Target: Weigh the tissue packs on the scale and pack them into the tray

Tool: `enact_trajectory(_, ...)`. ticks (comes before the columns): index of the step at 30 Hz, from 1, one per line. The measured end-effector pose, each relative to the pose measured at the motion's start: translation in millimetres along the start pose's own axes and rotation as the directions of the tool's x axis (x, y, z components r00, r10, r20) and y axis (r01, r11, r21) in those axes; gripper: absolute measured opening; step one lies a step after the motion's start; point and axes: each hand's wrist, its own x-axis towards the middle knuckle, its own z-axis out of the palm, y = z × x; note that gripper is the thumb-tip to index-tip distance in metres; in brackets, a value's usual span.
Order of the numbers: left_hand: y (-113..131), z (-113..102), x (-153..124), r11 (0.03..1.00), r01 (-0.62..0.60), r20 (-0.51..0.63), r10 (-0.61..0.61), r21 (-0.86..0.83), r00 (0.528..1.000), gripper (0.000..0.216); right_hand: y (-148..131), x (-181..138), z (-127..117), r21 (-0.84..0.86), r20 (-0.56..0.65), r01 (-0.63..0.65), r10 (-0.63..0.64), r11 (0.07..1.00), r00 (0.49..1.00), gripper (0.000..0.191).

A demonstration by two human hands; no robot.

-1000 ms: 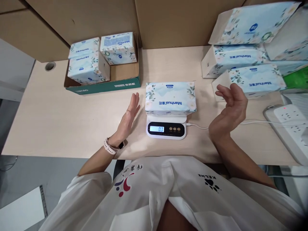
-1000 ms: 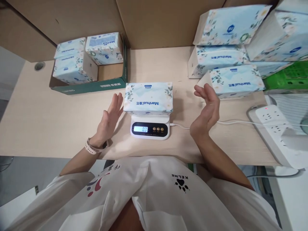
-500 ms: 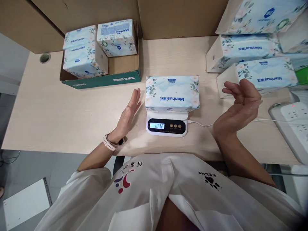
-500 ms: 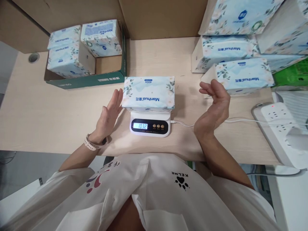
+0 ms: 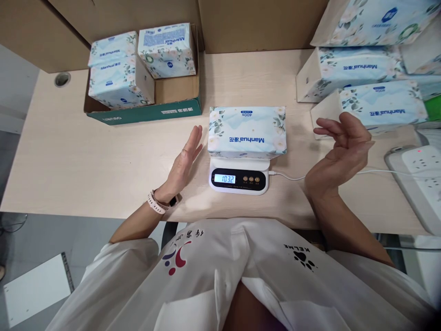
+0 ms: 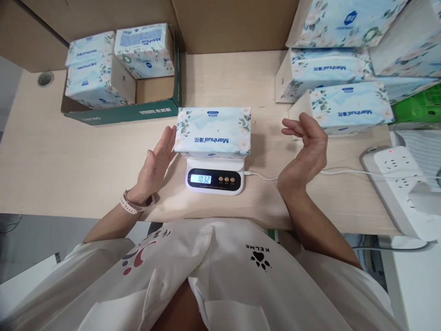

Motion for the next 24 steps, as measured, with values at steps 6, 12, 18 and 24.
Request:
enact_trajectory(6,-3.0,-1.8,-0.9,1.000,-0.014,0.017,0.014,-0.002,1.000,0.077,-5.7,0.1,2.4,0.005,-0.007,-0.040,0.040,0.999,0.999,0.060)
enact_trajectory(12,-6.0,-3.3,-0.8,1.000,-0.027,0.025,0.028,-0.010,0.999,0.077,-5.8,0.1,3.5,0.016,-0.010,-0.066,0.067,0.998,0.998,0.058)
enact_trajectory(18,-8.9,-4.0,-1.0,1.000,-0.028,0.018,0.029,-0.006,0.999,0.080,-4.0,-1.3,1.3,0.048,-0.007,-0.097,0.098,0.994,0.995,0.058)
enact_trajectory(24,-6.9,-2.9,-0.8,0.999,-0.034,0.015,0.034,0.001,0.999,0.080,-4.9,-0.5,0.9,0.047,0.010,-0.111,0.111,0.993,0.994,0.062)
